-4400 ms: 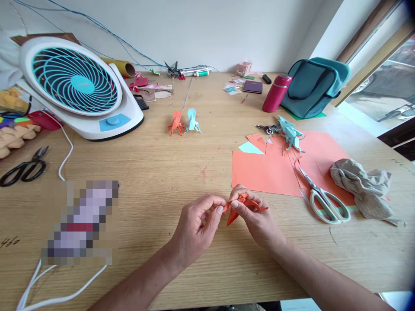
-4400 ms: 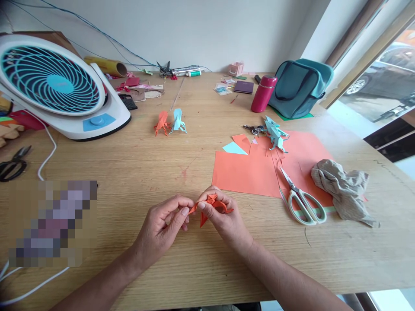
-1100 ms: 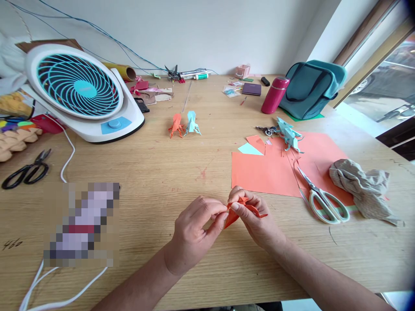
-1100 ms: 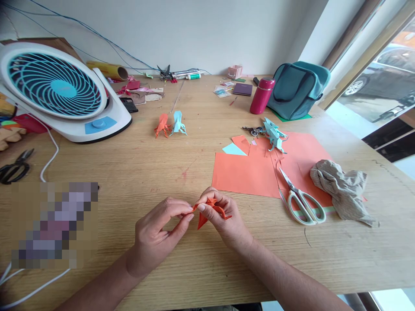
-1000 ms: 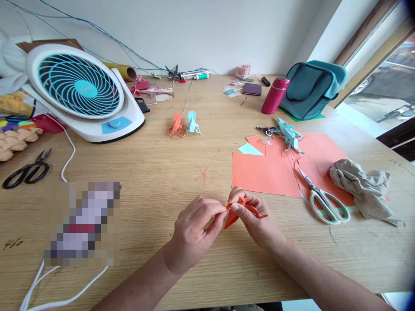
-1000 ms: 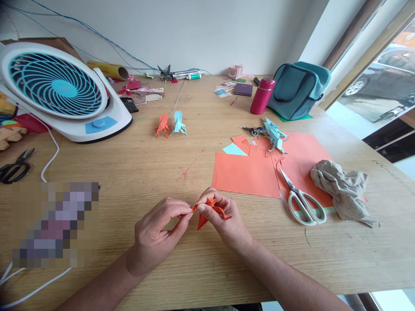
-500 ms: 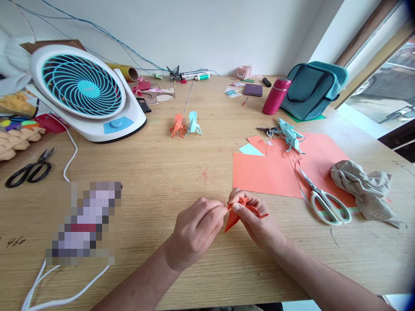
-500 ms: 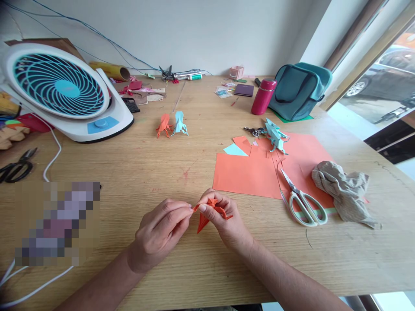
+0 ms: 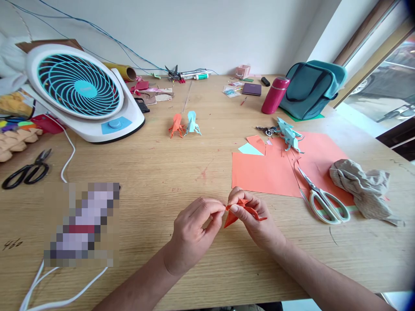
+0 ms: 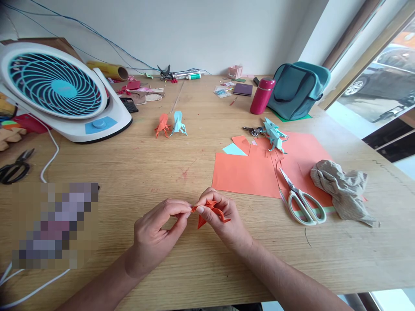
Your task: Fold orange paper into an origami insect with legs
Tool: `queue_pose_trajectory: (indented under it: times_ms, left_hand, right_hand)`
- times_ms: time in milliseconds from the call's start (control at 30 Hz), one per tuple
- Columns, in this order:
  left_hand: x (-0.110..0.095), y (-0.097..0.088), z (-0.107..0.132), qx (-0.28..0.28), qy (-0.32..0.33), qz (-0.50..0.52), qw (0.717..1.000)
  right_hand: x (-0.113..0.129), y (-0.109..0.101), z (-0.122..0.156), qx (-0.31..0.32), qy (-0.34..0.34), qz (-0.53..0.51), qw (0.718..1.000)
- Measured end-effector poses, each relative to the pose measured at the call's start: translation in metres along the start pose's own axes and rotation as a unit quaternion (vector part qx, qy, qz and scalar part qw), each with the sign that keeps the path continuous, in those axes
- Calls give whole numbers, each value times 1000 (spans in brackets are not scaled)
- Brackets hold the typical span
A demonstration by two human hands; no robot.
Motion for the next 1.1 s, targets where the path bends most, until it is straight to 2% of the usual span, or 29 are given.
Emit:
queue_pose_trajectory:
  times_ms: [133,333,767,1100]
  left_hand:
    - [2,-2,1,-14,1,5,1000]
    - [-2,-2,3,-2,58,-48,997]
    - [-6,-5,6,7,140,-58,988]
    - [-3,-7,6,-22,142,-89,986]
  right_hand:
    - [4,-1,-1,-7,-8,19,1000]
    - [3,-3,-1,-13,-9,25,1000]
    - [-4,0,0,-9,11,0,1000]
    - [-4,0,0,-20,21,-15,999]
Point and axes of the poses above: each hand's wrist, its own z-axis away from the middle knuckle, its own y-axis out of the palm, x = y × z, the point moved 7 cm from there along -z, towards the middle knuckle, and after that the axes turned 9 degrees about -y, right-handed, at the moved point
